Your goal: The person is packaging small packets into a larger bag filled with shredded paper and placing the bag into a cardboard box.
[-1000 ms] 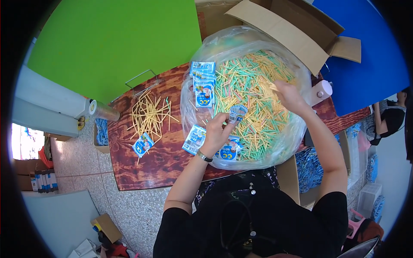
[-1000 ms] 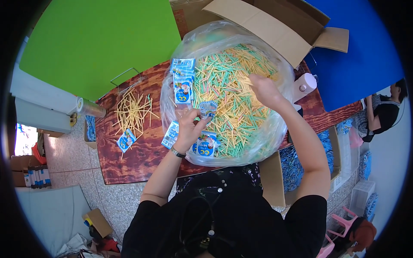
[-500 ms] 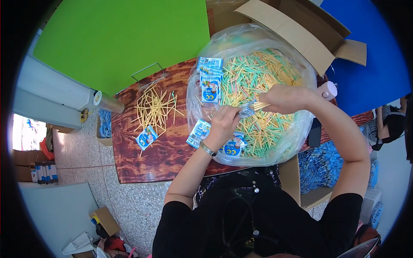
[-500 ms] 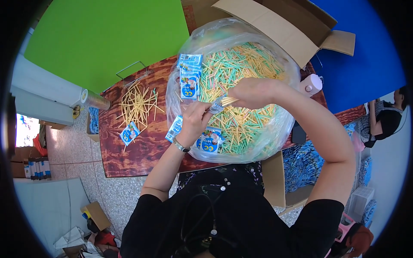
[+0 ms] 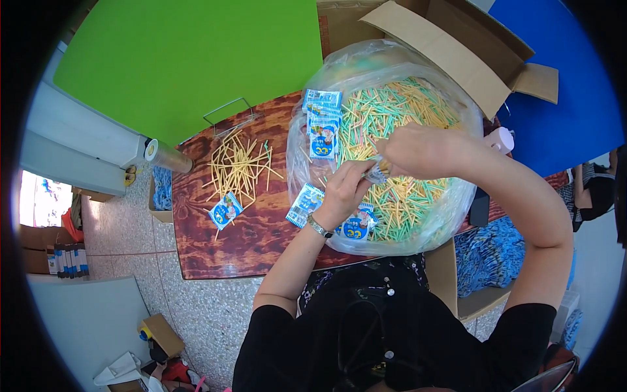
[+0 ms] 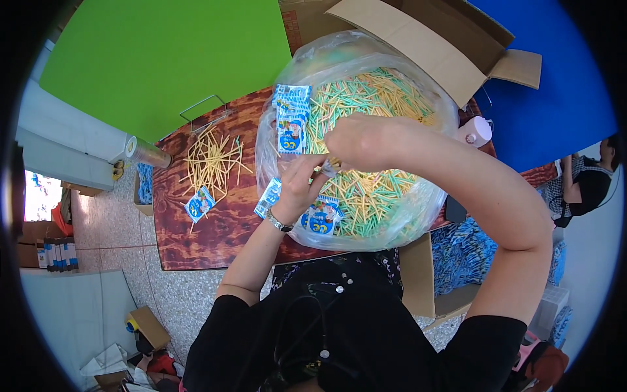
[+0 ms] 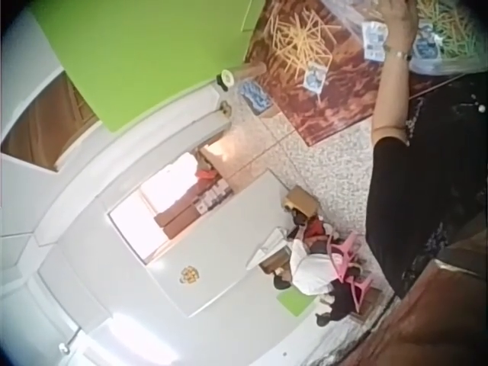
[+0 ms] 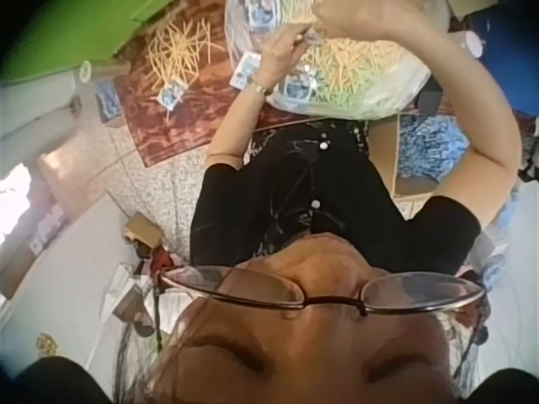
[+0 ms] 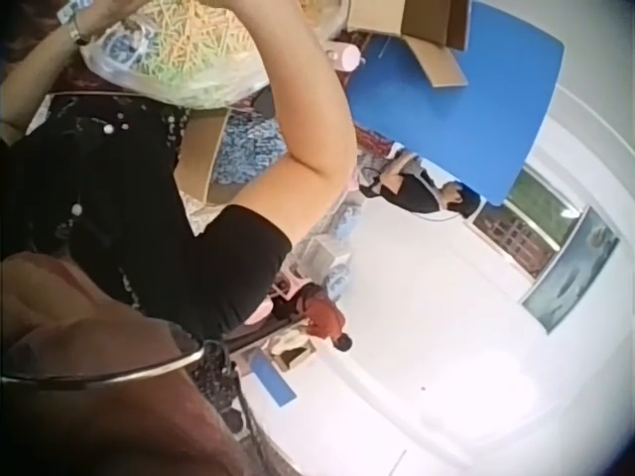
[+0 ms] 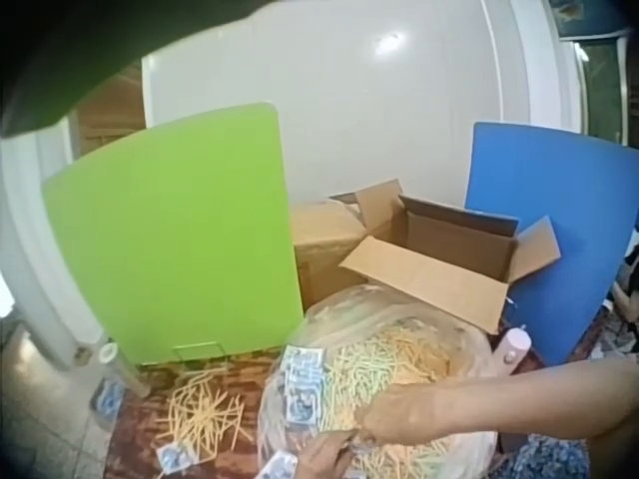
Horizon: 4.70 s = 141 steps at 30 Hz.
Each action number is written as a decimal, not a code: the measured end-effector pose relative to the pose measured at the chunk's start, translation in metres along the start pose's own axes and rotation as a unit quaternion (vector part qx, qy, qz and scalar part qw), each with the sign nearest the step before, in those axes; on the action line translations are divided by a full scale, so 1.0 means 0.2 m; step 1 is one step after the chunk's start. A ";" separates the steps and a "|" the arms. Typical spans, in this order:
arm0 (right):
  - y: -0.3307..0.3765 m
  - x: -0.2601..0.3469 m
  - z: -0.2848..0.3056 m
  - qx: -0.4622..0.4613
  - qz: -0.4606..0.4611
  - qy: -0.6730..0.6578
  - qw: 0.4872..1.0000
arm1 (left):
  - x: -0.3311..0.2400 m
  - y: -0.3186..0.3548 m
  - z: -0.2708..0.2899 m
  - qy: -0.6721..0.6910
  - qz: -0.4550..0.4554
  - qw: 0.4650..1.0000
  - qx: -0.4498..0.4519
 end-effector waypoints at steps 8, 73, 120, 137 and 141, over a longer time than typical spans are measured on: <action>0.02 -0.21 -0.18 -0.281 0.149 -0.165 0.934 | 0.09 0.00 0.01 0.197 0.158 0.965 0.069; -0.11 -0.12 -0.70 -0.424 0.068 -0.289 0.856 | 0.19 0.18 -0.07 0.026 0.306 0.936 0.172; 0.01 -0.94 -0.99 -0.264 -0.274 -0.356 0.853 | 0.10 0.10 -0.07 0.108 0.290 0.947 0.081; 0.08 -0.55 -0.99 -0.216 -0.004 -0.822 0.526 | 0.09 -0.38 -0.60 0.653 0.393 0.644 0.072; 0.04 -0.47 -1.03 -0.201 0.031 -0.878 0.434 | 0.06 -0.38 -0.62 0.628 0.453 0.632 0.042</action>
Point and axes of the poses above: each hand's wrist, its own y-axis away from the middle knuckle, its own z-axis out of the back of the hand, x = y × z, the point moved 2 cm from there along -y, towards the middle knuckle, and after that the axes turned 11 degrees about z, right-handed, at the moved point
